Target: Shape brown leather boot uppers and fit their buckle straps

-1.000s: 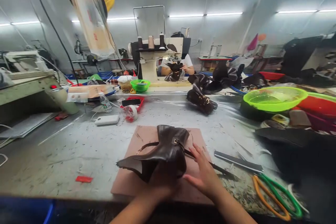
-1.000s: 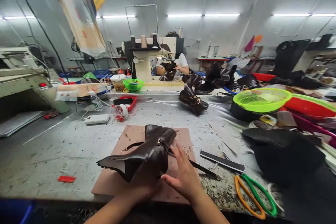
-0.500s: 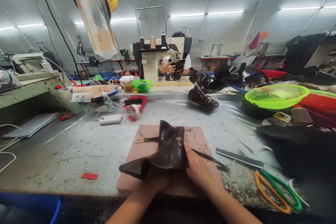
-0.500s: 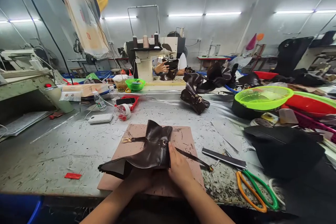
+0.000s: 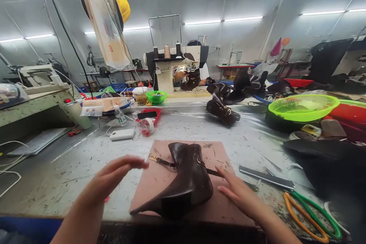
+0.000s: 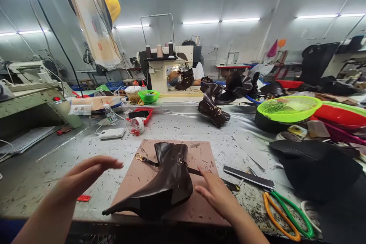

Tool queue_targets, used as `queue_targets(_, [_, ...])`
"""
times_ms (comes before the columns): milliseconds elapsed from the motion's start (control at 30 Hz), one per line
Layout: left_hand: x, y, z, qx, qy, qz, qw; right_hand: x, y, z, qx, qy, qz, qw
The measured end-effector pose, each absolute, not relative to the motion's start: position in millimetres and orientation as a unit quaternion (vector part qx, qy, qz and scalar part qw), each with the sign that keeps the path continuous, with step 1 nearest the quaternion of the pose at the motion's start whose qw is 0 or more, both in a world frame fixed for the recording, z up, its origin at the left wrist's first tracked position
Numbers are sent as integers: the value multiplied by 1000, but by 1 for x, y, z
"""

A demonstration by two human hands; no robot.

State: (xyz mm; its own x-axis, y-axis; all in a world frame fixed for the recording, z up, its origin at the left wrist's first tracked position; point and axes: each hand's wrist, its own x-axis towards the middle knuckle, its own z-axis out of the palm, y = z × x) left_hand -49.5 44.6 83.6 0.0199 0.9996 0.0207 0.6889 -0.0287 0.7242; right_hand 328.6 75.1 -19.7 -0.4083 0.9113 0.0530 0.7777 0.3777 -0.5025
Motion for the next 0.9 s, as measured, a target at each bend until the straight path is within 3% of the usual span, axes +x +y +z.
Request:
queue_targets(133, [-40, 99, 44, 679, 680, 185, 207, 360, 81, -47, -642, -747, 131, 113])
queue_targets(233, [-31, 116, 13, 701, 673, 149, 183, 370, 79, -54, -664, -728, 153, 73])
queue_targets(400, [-36, 113, 17, 705, 679, 81, 190, 380, 83, -33, -639, -730, 209, 119])
queue_targets(500, [-42, 111, 39, 690, 676, 49, 255, 387, 97, -13, -605, -686, 349, 204])
queue_targets(600, [-40, 110, 62, 659, 610, 60, 435, 381, 115, 9, -531, -597, 509, 321])
queue_targets(700, [-26, 112, 78, 598, 502, 156, 605, 357, 134, 29, -434, -556, 575, 415])
queue_targets(800, [-5, 114, 84, 563, 400, 220, 689, 320, 147, 48, -324, -591, 606, 422])
queue_targets(900, [15, 114, 83, 622, 396, 235, 633, 288, 151, 67, -289, -667, 581, 366])
